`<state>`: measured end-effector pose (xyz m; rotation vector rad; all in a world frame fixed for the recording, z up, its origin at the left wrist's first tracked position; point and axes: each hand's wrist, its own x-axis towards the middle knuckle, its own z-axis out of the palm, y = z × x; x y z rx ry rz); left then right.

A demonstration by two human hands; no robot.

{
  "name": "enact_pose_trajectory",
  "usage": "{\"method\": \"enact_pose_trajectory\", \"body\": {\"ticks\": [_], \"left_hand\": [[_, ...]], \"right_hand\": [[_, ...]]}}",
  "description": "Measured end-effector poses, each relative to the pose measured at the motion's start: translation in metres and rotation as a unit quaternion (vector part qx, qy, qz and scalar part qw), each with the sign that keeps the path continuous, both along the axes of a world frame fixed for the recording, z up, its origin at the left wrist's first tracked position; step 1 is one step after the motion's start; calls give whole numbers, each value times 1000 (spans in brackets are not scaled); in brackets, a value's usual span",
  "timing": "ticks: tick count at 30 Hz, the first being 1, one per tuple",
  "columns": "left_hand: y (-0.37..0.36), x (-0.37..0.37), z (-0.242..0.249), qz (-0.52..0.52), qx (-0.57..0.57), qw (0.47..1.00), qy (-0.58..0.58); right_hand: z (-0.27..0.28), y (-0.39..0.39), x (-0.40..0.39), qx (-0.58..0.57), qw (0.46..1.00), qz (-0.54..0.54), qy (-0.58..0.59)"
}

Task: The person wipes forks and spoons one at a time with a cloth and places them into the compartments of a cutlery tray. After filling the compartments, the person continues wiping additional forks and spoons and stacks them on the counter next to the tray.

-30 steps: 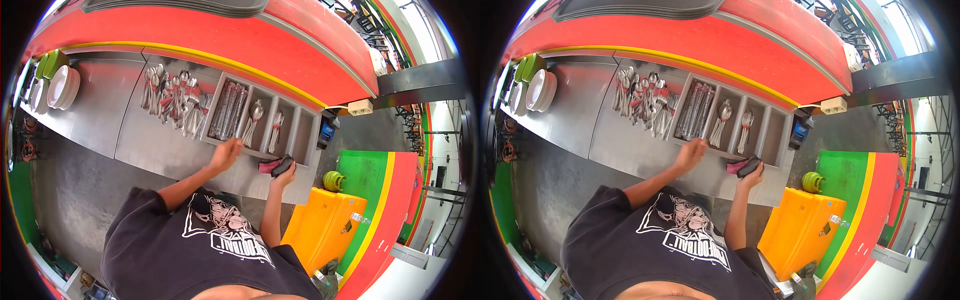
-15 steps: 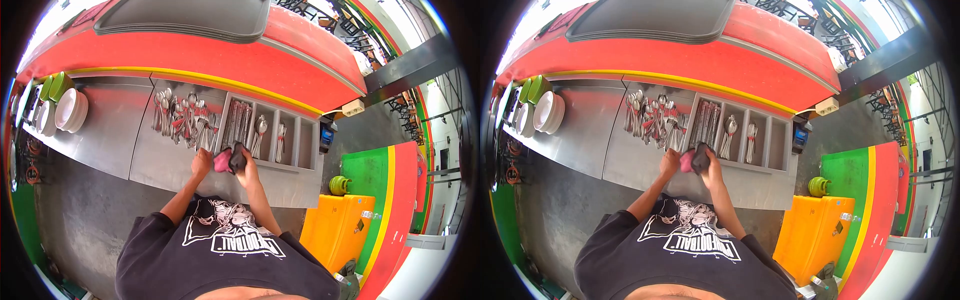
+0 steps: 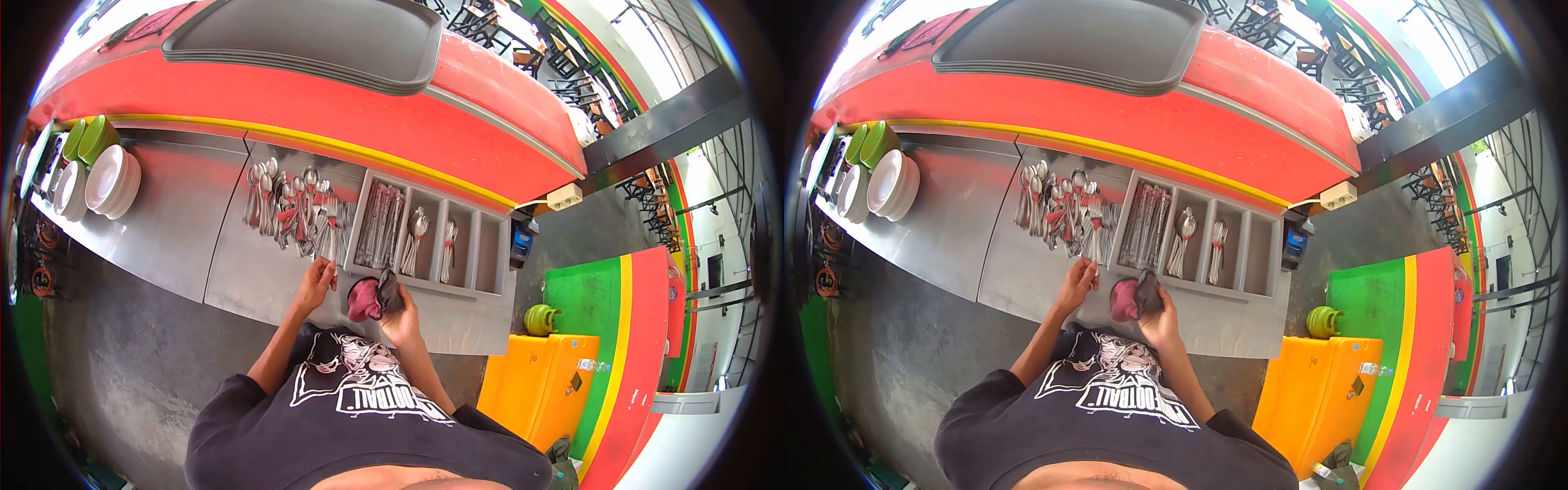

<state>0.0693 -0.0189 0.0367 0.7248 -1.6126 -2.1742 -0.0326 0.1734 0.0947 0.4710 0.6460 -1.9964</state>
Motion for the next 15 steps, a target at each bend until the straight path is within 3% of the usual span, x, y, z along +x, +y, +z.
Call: {"method": "enact_pose_trajectory", "body": {"ticks": [4, 7, 10, 11, 13, 14, 15], "left_hand": [[8, -5, 41, -49, -59, 997, 22], [23, -17, 60, -101, -69, 991, 60], [41, -32, 81, -114, -50, 988, 96], [43, -34, 81, -127, -103, 983, 87], [45, -34, 79, -143, -211, 965, 68], [48, -37, 78, -116, -172, 975, 74], [47, -38, 78, -124, -185, 971, 84]], "right_hand": [[43, 5, -20, -295, 951, 12, 96], [105, -17, -22, -96, 974, -188, 78], [60, -17, -33, -118, 970, -114, 181], [57, -18, -28, -8, 940, -91, 329], [81, -34, -11, 213, 786, -30, 580], [71, -37, -8, 209, 780, -65, 586], [67, -36, -5, 193, 817, -55, 541]]}}
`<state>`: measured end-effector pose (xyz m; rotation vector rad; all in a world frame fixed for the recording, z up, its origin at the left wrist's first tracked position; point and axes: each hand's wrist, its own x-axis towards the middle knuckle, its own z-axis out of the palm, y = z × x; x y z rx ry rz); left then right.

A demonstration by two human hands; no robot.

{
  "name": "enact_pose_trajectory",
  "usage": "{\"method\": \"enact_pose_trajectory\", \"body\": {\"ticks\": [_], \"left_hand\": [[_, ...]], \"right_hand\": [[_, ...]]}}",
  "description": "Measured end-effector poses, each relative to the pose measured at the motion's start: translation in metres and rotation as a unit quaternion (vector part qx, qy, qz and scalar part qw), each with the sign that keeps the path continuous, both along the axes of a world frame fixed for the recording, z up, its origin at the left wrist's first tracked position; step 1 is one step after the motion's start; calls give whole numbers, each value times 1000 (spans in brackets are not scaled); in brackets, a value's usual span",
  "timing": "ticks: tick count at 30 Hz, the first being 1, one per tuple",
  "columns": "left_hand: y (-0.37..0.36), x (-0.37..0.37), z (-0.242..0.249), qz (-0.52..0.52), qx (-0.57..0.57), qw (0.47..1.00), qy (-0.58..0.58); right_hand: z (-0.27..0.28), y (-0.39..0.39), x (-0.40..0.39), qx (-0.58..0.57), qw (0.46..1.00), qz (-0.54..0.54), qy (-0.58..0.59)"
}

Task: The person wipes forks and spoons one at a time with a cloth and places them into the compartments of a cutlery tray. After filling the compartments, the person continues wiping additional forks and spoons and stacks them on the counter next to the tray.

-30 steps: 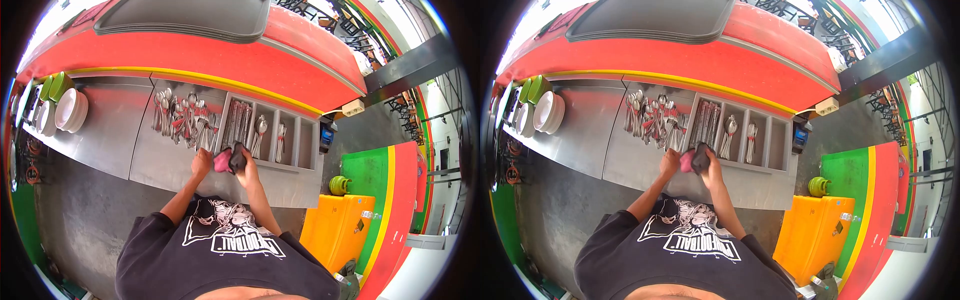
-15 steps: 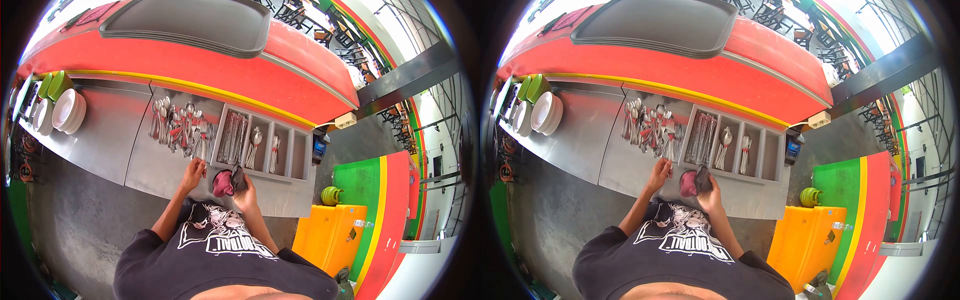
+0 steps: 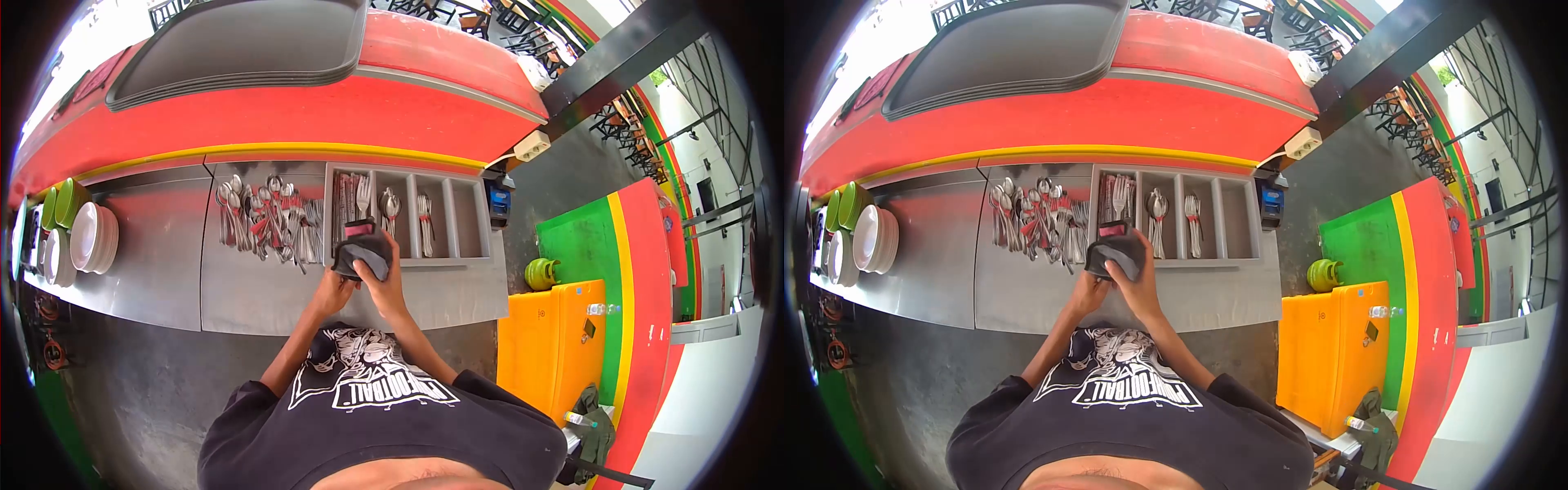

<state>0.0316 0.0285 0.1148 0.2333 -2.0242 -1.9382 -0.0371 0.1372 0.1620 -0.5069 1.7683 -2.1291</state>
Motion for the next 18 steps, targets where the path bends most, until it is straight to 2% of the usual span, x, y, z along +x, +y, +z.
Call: {"method": "enact_pose_trajectory", "body": {"ticks": [2, 3, 5, 9, 14, 18], "left_hand": [[-3, 3, -1, -16, -25, 999, 16], [-4, 7, -1, -30, -35, 999, -14], [-8, 13, -1, -60, -54, 994, -73], [-3, 17, 19, -102, -79, 988, -88], [6, 17, 44, -108, -32, 991, -75], [3, 21, 48, -125, -95, 987, -48]], "right_hand": [[-6, 2, 7, -33, 992, 22, -119], [-7, 6, 7, -21, 990, 32, -138], [-7, 10, 7, -1, 991, 31, -128], [-13, 14, 3, -7, 985, 1, -174], [-16, 12, -13, -82, 969, -62, -226], [-5, 12, -27, -159, 944, -55, -285]]}}
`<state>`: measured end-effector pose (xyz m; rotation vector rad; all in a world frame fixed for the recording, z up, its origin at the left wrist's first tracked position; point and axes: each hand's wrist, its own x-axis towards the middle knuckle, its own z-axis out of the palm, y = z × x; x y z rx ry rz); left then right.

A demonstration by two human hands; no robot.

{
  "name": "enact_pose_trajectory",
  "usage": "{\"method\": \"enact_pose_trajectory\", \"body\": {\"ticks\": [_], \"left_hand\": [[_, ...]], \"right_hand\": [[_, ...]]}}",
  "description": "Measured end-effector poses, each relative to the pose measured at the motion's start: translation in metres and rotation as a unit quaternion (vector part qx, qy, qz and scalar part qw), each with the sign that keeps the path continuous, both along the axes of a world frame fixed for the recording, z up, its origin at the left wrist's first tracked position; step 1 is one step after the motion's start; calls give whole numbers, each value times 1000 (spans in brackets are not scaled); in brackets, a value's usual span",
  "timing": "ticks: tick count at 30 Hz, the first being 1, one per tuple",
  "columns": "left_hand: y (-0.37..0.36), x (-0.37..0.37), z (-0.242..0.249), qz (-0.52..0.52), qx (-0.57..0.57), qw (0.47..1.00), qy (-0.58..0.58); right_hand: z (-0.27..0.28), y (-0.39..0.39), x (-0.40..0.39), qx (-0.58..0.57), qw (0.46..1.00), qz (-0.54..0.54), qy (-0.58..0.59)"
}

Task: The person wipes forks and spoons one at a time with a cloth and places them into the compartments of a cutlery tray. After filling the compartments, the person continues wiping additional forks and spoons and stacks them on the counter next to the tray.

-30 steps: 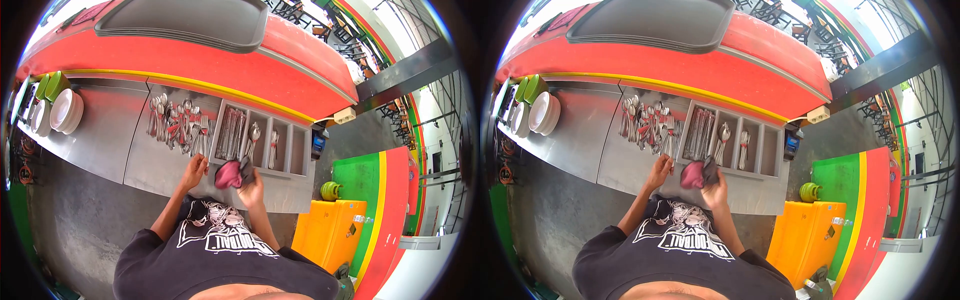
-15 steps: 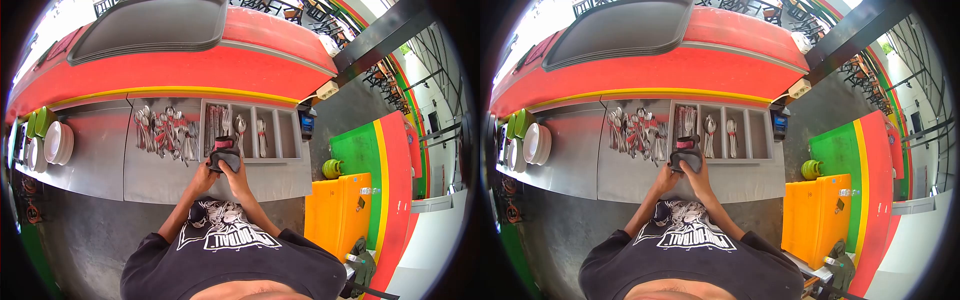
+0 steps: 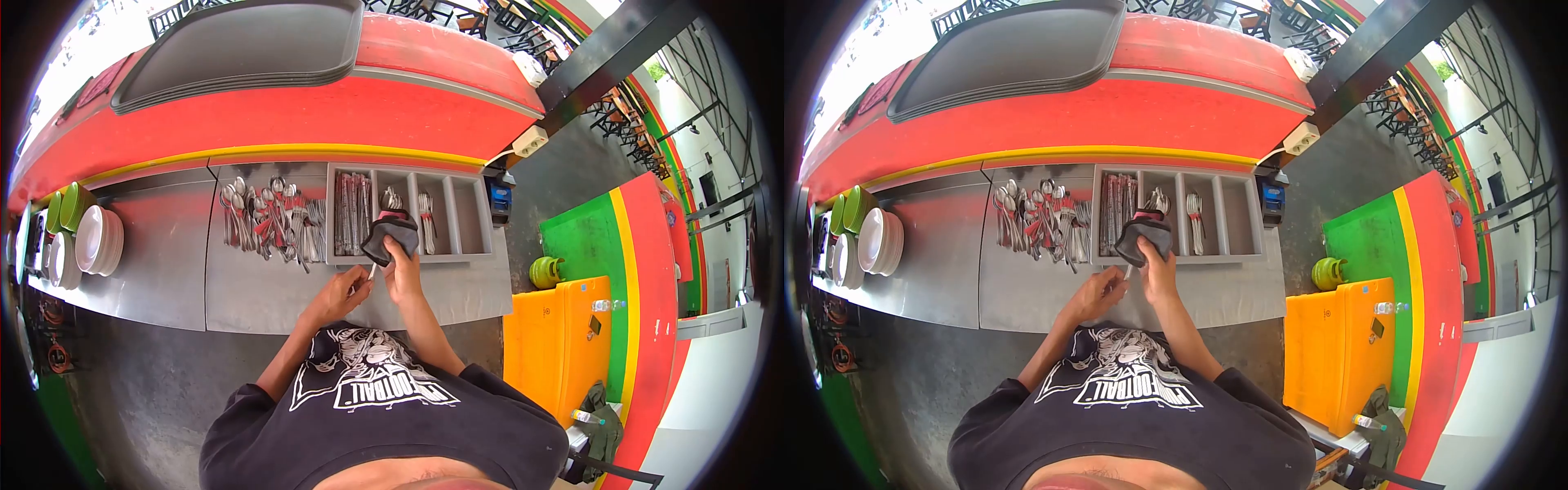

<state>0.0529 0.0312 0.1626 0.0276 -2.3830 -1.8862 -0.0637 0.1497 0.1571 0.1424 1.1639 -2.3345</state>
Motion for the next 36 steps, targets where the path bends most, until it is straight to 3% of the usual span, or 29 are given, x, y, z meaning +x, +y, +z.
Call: {"method": "enact_pose_trajectory", "body": {"ticks": [3, 10, 16, 22, 26, 28, 30, 32, 36], "left_hand": [[0, 5, 11, -10, -12, 1000, -2], [0, 12, 14, -14, 36, 999, -16], [3, 9, 21, -19, 57, 998, -16], [11, 7, 11, 44, 127, 991, -18], [11, -6, 6, 123, 170, 977, -27], [10, -15, 4, 148, 172, 974, -10], [10, -22, 2, 145, 136, 979, 53], [8, -24, -2, 113, 59, 979, 159], [-2, -15, -8, 14, -28, 999, 38]], "right_hand": [[6, 1, -10, -61, 995, 17, -75], [12, -2, -15, 9, 997, -44, 61], [15, 10, -45, 148, 953, -149, 220], [46, 38, -72, 14, 939, -262, 221], [35, 41, -40, -1, 970, -202, 135], [-16, 56, -23, 72, 996, -40, 42], [-24, 48, 15, 108, 991, 60, 46], [-2, 31, 34, 63, 995, 60, 44], [-9, 32, 20, 70, 995, 60, 48]]}}
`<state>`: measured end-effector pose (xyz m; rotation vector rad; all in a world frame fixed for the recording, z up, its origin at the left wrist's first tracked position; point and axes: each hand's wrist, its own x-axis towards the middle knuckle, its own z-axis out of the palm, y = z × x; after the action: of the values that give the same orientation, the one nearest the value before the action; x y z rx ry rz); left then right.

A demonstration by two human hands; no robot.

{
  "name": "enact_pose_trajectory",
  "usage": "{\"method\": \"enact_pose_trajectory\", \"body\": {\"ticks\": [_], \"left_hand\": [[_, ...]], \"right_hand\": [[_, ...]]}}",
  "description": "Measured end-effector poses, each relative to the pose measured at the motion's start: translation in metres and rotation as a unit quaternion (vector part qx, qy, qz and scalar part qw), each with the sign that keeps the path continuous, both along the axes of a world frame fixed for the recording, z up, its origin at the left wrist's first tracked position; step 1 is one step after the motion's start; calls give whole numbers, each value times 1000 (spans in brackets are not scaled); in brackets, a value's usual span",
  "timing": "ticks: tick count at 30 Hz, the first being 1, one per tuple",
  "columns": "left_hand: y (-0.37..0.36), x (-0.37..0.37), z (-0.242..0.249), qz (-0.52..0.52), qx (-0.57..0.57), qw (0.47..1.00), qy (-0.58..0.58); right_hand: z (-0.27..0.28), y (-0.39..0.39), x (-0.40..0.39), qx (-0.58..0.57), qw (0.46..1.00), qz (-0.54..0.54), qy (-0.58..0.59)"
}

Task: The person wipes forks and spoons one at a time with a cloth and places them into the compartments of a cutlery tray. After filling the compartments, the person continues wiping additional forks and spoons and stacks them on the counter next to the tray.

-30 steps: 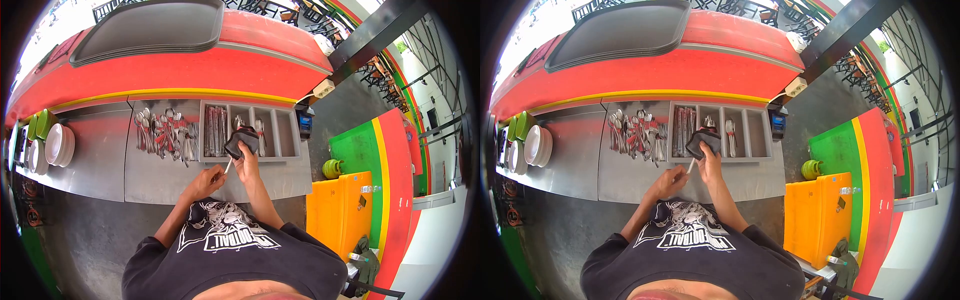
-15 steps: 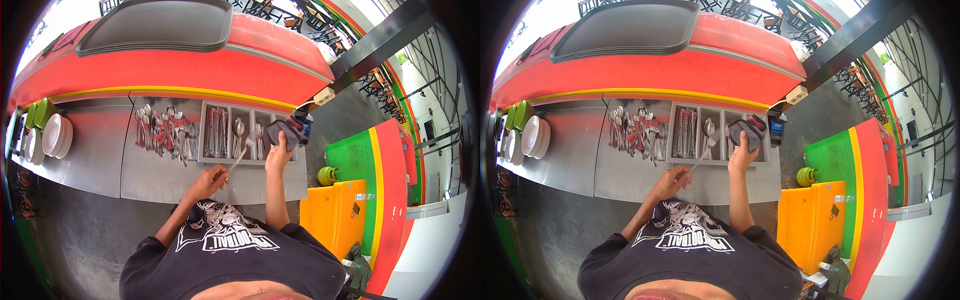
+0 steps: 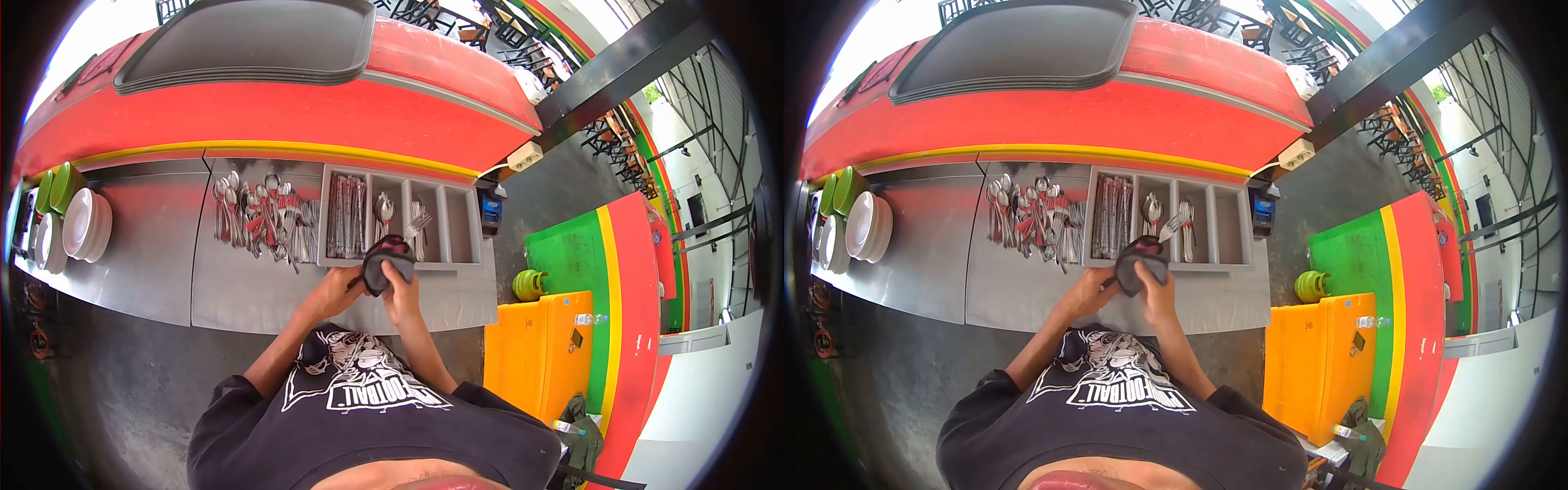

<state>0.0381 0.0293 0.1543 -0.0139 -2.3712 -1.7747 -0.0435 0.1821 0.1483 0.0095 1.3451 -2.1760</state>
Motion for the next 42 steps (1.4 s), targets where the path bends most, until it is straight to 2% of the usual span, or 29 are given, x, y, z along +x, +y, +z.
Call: {"method": "enact_pose_trajectory", "body": {"ticks": [2, 4, 8, 20, 23, 29, 35, 38, 41, 42], "left_hand": [[4, 1, 1, -41, 20, 999, -16], [9, 4, 14, -40, 59, 997, -39], [12, 6, 39, -38, 123, 981, -147], [-2, 12, 33, -8, 173, 977, -122], [-4, 15, 34, -14, 175, 977, -119], [-4, 20, 45, -19, 193, 971, -137], [-5, 21, 48, -31, 188, 973, -131], [1, 22, 45, 10, 139, 981, -131], [13, 19, 19, 105, -110, 988, -23], [14, 19, 19, 111, -160, 980, -30]], "right_hand": [[15, -3, -9, -26, 999, -36, -14], [30, -8, -17, -43, 994, -93, -35], [30, -11, -29, -42, 993, -95, -47], [15, -26, -42, -68, 989, -109, -72], [29, -33, -37, -37, 989, -134, -46], [23, -28, -47, 19, 987, -138, 82], [25, -25, -52, 66, 973, -175, 136], [40, -27, -43, 107, 952, -165, 237], [46, -30, -37, 162, 914, -162, 336], [49, -30, -35, 171, 909, -172, 340]]}}
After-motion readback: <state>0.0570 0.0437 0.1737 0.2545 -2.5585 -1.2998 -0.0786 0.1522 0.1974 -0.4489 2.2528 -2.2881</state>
